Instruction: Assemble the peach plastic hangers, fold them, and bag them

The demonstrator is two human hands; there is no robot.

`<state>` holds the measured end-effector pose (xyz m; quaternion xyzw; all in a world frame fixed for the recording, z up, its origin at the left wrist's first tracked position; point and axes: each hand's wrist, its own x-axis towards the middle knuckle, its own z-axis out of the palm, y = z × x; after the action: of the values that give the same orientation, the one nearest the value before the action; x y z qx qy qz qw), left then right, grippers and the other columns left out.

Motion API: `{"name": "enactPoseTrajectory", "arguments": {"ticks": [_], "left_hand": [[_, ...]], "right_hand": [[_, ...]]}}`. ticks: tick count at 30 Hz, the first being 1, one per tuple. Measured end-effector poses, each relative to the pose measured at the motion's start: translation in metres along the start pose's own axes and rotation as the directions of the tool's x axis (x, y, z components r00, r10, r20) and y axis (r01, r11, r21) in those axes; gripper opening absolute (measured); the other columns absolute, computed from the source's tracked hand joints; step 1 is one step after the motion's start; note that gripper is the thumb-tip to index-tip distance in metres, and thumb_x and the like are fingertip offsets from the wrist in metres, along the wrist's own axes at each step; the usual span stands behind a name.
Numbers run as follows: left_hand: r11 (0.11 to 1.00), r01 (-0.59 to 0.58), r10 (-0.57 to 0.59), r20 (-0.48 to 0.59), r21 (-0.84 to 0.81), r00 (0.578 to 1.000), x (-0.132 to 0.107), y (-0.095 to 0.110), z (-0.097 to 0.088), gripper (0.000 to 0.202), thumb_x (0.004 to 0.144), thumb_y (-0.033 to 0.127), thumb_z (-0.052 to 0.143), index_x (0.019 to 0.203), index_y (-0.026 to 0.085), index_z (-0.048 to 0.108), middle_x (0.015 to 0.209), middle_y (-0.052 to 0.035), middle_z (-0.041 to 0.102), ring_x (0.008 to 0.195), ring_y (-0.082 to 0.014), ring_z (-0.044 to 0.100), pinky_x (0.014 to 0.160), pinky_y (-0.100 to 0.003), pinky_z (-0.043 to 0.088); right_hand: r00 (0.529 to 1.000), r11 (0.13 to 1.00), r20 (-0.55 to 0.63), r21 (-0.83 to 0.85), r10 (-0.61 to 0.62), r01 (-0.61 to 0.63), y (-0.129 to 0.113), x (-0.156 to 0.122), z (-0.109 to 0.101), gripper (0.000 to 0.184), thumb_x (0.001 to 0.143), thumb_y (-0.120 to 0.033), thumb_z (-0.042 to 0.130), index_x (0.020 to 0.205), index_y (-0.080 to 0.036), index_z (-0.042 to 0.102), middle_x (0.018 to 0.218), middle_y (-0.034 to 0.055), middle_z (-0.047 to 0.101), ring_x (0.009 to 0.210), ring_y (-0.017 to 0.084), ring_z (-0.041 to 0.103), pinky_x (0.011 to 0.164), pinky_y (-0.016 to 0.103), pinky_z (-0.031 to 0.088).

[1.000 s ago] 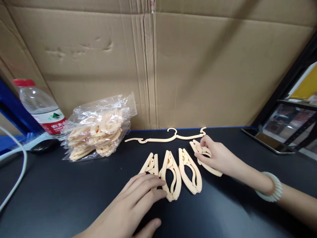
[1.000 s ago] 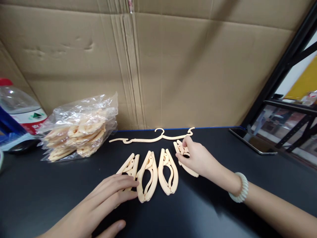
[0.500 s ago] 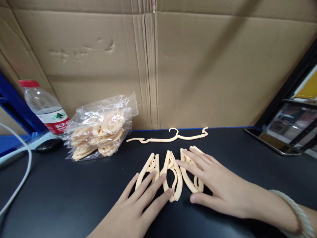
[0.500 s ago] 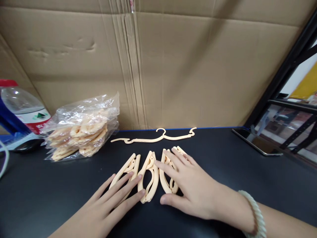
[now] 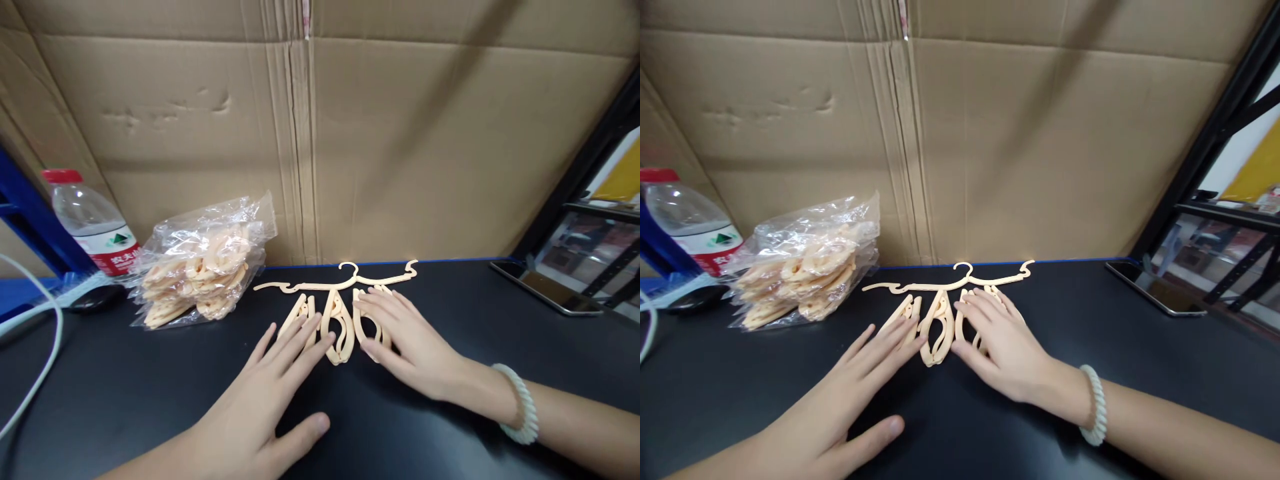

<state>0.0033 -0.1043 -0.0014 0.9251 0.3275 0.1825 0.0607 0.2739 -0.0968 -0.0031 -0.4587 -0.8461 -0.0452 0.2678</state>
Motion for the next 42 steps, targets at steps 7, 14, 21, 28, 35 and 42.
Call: {"name": "enactPoseTrajectory", "arguments": {"ticks": [7,14,21,28,35,42], "left_hand": [[0.988,0.085,-0.109,-0.199,-0.125,0.974,-0.005,-0.001,-0.005,0.051,0.096,0.028,0.043,0.144,0.041,0.031,0.154,0.0028,0.037,0.143,-0.0242,0.031,0.115,-0.056,0.023],[0.983,0.077,-0.116,-0.241,-0.164,0.964,-0.006,-0.003,-0.003,0.043,0.095,0.026,0.048,0.137,0.033,0.044,0.147,-0.0033,0.047,0.138,-0.0257,0.039,0.116,-0.051,0.024],[0.971,0.069,-0.133,-0.277,-0.23,0.952,-0.005,0.0,-0.007,0.039,0.093,0.023,0.049,0.131,0.033,0.051,0.141,-0.0027,0.053,0.133,-0.0275,0.045,0.115,-0.051,0.029],[0.952,0.065,-0.166,-0.327,-0.301,0.93,-0.004,-0.001,-0.01,0.034,0.093,0.02,0.049,0.126,0.03,0.053,0.134,-0.0047,0.057,0.128,-0.0268,0.049,0.11,-0.045,0.038],[0.88,0.178,-0.342,-0.328,-0.441,0.88,-0.006,-0.003,-0.011,0.03,0.096,0.028,0.048,0.126,0.031,0.049,0.129,-0.0032,0.057,0.124,-0.0252,0.05,0.106,-0.042,0.039],[0.72,0.188,-0.519,-0.339,-0.668,0.785,-0.002,-0.01,-0.006,0.047,0.096,0.034,0.049,0.14,0.032,0.032,0.145,-0.0064,0.04,0.123,-0.0246,0.05,0.104,-0.042,0.043]], "right_hand": [[0.976,0.998,-0.206,-0.003,0.064,-0.066,0.102,0.005,-0.01,0.032,0.096,-0.027,0.04,0.119,-0.018,0.061,0.113,0.0142,0.065,0.108,0.028,0.061,0.092,0.049,0.052],[0.999,1.0,-0.033,-0.001,0.017,-0.017,0.13,0.001,0.001,0.031,0.095,-0.027,0.043,0.119,-0.02,0.063,0.115,0.0117,0.066,0.112,0.028,0.059,0.098,0.05,0.049],[0.999,0.999,-0.029,-0.001,0.038,-0.038,0.118,0.002,-0.005,0.024,0.098,-0.028,0.044,0.095,-0.019,0.066,0.09,0.0084,0.063,0.086,0.022,0.061,0.077,0.038,0.054],[0.986,0.999,-0.16,0.02,0.046,-0.043,0.106,0.004,-0.007,0.022,0.099,-0.028,0.042,0.092,-0.019,0.061,0.087,0.0072,0.059,0.077,0.02,0.06,0.07,0.035,0.053],[0.947,0.998,-0.316,0.011,0.062,-0.062,0.091,0.002,-0.013,0.013,0.097,-0.024,0.048,0.091,-0.02,0.059,0.084,0.0048,0.059,0.075,0.019,0.059,0.064,0.032,0.05],[0.856,0.999,-0.516,-0.033,-0.011,-0.007,0.079,0.0,-0.017,0.01,0.093,-0.014,0.052,0.09,-0.021,0.058,0.084,0.0039,0.059,0.075,0.019,0.059,0.066,0.032,0.051]]}}
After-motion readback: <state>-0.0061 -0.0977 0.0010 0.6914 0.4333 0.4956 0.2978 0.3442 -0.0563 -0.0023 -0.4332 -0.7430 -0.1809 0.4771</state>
